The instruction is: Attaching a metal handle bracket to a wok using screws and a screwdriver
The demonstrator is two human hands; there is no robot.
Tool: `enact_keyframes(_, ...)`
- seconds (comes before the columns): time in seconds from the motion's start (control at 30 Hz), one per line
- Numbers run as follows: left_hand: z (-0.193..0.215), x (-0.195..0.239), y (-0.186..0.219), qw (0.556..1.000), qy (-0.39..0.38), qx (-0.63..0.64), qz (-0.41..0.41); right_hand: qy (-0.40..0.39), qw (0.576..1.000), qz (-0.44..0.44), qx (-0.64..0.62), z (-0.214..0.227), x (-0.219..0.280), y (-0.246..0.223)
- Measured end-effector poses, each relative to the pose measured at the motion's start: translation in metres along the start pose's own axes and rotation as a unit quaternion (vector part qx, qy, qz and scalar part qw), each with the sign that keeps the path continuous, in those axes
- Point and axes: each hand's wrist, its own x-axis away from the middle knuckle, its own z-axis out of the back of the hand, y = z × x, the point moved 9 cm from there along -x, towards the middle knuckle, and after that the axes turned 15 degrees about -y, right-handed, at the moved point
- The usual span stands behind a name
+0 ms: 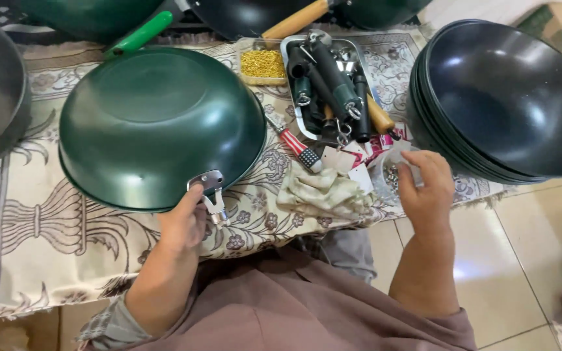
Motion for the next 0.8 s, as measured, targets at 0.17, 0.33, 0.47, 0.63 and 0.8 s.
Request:
enact_keyframes(0.17, 0.004, -0.001, -0.001, 1.0, -0.006, 0.013, -0.016, -0.095, 0.994, -0.047, 0.015, 0.002, 0.013, 0.048)
enact_keyframes(0.33, 0.009, -0.006, 0.0, 0.994, -0.024, -0.001, -0.105, -0.202, 0.974, -0.105, -0.007, -0.017, 0.011, 0.069)
enact_keyframes(0.47, 0.049, -0.018, -0.023, 0.992, -0.03, -0.037, -0.119, -0.302, 0.945, -0.124, 0.01, -0.034, 0.0, 0.07)
enact_keyframes(0.63, 0.083, -0.027, -0.042, 0.986, -0.026, -0.072, -0.148, -0.37, 0.916, -0.153, 0.0, -0.057, -0.001, 0.088)
enact_keyframes(0.8, 0.098, -0.031, -0.06, 0.989, -0.083, -0.053, -0.115, -0.521, 0.834, -0.178, 0.03, -0.088, 0.017, 0.102)
